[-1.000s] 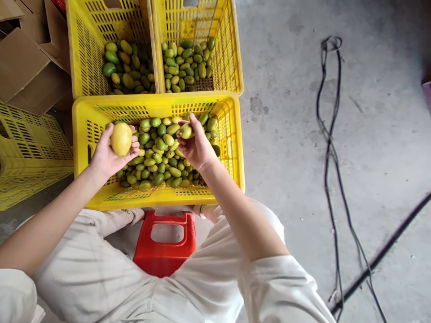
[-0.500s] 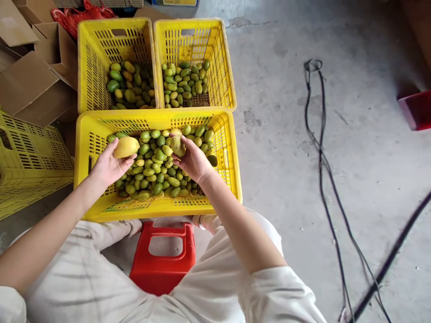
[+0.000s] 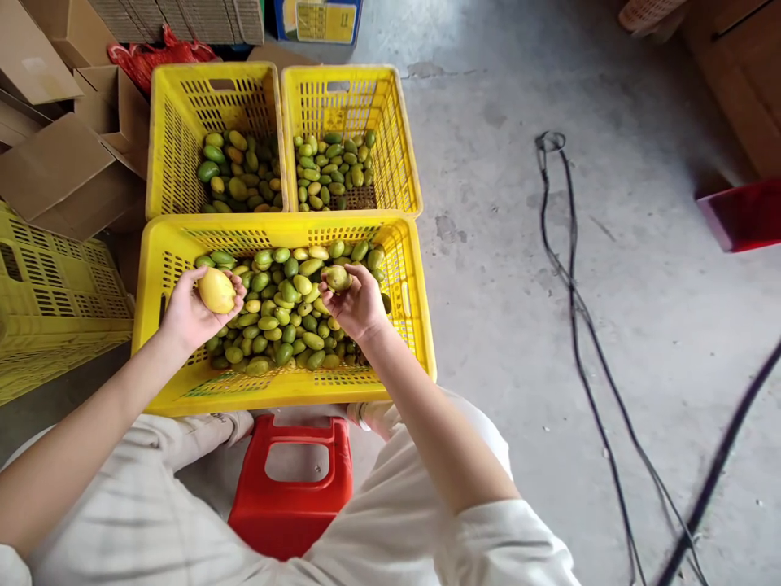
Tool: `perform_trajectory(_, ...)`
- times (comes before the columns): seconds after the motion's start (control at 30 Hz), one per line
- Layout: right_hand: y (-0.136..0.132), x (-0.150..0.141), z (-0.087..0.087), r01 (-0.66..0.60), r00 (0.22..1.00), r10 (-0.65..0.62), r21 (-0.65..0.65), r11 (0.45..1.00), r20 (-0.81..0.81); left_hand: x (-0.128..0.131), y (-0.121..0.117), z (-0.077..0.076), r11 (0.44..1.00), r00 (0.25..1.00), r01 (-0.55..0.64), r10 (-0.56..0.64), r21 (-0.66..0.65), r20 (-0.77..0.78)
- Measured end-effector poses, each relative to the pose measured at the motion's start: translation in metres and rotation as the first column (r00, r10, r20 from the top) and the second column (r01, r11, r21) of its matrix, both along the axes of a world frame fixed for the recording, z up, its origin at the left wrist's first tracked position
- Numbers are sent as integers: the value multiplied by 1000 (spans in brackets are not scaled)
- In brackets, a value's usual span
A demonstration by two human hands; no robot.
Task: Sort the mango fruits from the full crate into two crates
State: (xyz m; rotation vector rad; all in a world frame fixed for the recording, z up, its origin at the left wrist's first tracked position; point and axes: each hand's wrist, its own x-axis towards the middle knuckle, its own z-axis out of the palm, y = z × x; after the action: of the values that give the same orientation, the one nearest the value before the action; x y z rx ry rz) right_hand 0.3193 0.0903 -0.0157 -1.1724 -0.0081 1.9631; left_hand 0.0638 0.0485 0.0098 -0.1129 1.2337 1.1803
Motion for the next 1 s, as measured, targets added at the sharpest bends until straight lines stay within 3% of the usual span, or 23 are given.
perform_trajectory(0.13,-2,0,-1,-5,1000,5,25,1000,4,-2,-2,-1,997,997,78,-79,-17,-25)
perform_trajectory(0.33,-5,-2,-7,-177,976,152,159,971,159,-4,-2,-2,984,982,180,-180,-13,-54)
perform_trajectory(0.47,-5,-3,-5,-272,957,249,164,948,149,-3,-2,0,981,980,191,-192,-36,-49)
perform_trajectory(0.63,-2,-2,3,-211,974,200,119,970,102,-5,0,-1,991,988,130,-128,23,-83)
perform_trajectory(0.8,1,-1,1,-116,988,99,152,982,115,-10,5,-4,995,996,-4,12,97,-84)
perform_trajectory(1.0,0,0,0,-65,998,63,91,994,32,-10,2,7,998,999,-7,5,58,33)
